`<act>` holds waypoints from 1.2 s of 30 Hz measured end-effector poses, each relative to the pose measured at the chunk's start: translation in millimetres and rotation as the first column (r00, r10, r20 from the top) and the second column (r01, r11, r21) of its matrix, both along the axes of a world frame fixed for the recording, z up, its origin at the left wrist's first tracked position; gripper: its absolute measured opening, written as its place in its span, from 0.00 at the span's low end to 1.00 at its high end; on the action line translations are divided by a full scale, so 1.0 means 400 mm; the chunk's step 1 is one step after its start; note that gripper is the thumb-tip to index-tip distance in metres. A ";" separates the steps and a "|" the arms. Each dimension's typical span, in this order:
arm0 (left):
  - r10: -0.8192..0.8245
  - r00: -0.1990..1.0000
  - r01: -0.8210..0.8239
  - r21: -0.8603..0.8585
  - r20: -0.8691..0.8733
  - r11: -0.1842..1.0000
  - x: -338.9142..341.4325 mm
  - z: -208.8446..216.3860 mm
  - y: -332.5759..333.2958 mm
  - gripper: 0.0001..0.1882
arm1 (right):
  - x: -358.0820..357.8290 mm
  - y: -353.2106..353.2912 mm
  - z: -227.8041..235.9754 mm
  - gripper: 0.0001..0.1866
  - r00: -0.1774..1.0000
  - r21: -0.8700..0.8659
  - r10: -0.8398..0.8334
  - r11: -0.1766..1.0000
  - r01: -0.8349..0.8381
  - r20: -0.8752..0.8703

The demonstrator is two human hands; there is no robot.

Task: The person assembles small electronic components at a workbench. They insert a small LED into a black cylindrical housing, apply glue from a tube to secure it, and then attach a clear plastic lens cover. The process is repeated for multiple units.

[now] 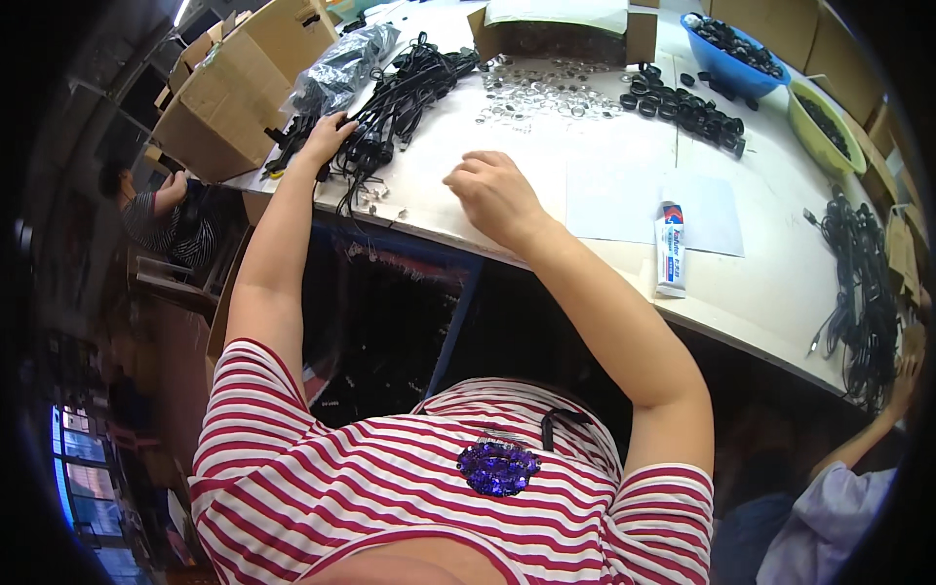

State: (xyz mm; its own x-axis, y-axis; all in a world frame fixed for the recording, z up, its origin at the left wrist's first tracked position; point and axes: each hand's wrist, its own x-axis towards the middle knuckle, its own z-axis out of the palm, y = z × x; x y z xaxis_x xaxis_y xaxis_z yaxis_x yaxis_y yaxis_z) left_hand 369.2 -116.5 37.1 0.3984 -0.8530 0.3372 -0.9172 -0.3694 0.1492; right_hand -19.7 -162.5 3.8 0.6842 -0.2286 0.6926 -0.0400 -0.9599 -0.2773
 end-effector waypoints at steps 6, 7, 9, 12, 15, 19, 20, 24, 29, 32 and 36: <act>0.122 0.978 -0.101 0.128 -0.170 0.987 -0.048 0.052 0.029 0.20 | -0.008 -0.007 -0.013 0.04 0.997 0.204 -0.075 0.976 0.071 0.016; 0.087 0.993 -0.085 0.035 -0.076 0.996 -0.047 0.046 0.034 0.19 | -0.004 -0.006 -0.017 0.04 0.998 0.196 -0.068 0.978 0.066 0.002; 0.043 0.992 -0.025 -0.147 0.122 0.989 -0.040 0.030 0.041 0.17 | -0.001 -0.007 -0.016 0.04 0.998 0.201 -0.064 0.977 0.065 -0.009; 0.032 0.985 0.018 -0.292 0.167 0.956 -0.074 0.070 0.034 0.15 | -0.003 -0.007 -0.020 0.05 0.996 0.249 -0.083 0.965 0.086 -0.022; -0.005 0.999 -0.019 -0.464 -0.050 0.886 -0.057 0.115 0.047 0.15 | -0.003 -0.014 -0.017 0.05 0.995 0.300 -0.097 0.948 0.103 -0.035; 0.031 0.966 -0.170 -0.545 -0.255 0.821 -0.046 0.173 0.093 0.14 | -0.001 -0.021 -0.017 0.05 0.991 0.331 -0.126 0.934 0.134 -0.044; -0.020 0.965 -0.142 -0.583 -0.262 0.800 -0.046 0.181 0.108 0.14 | -0.001 -0.022 -0.016 0.05 0.990 0.338 -0.134 0.930 0.143 -0.050; -0.234 0.943 0.014 -0.673 -0.237 0.740 -0.057 0.174 0.181 0.12 | -0.001 -0.026 -0.018 0.05 0.987 0.365 -0.154 0.918 0.159 -0.043; -0.320 0.947 0.280 -0.432 -0.023 0.857 -0.113 0.109 0.235 0.09 | -0.004 -0.025 -0.022 0.06 0.987 0.397 -0.155 0.904 0.161 -0.046; -0.335 0.923 0.163 -0.596 -0.189 0.787 -0.092 0.091 0.240 0.08 | -0.001 -0.024 -0.023 0.06 0.985 0.397 -0.174 0.902 0.166 -0.017; -0.595 0.579 -0.203 -0.806 -0.557 0.556 -0.084 0.120 0.269 0.07 | -0.001 -0.019 -0.021 0.06 0.980 0.416 -0.197 0.891 0.183 -0.009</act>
State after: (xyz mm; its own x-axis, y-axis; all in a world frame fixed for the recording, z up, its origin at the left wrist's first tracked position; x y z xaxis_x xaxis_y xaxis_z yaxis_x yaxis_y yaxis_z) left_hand 335.5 -8.8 85.0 0.6704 -0.5164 0.5328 -0.3379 0.4269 0.8388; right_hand -20.2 -170.2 -4.6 0.5779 -0.6218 0.5285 -0.1941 -0.7338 -0.6511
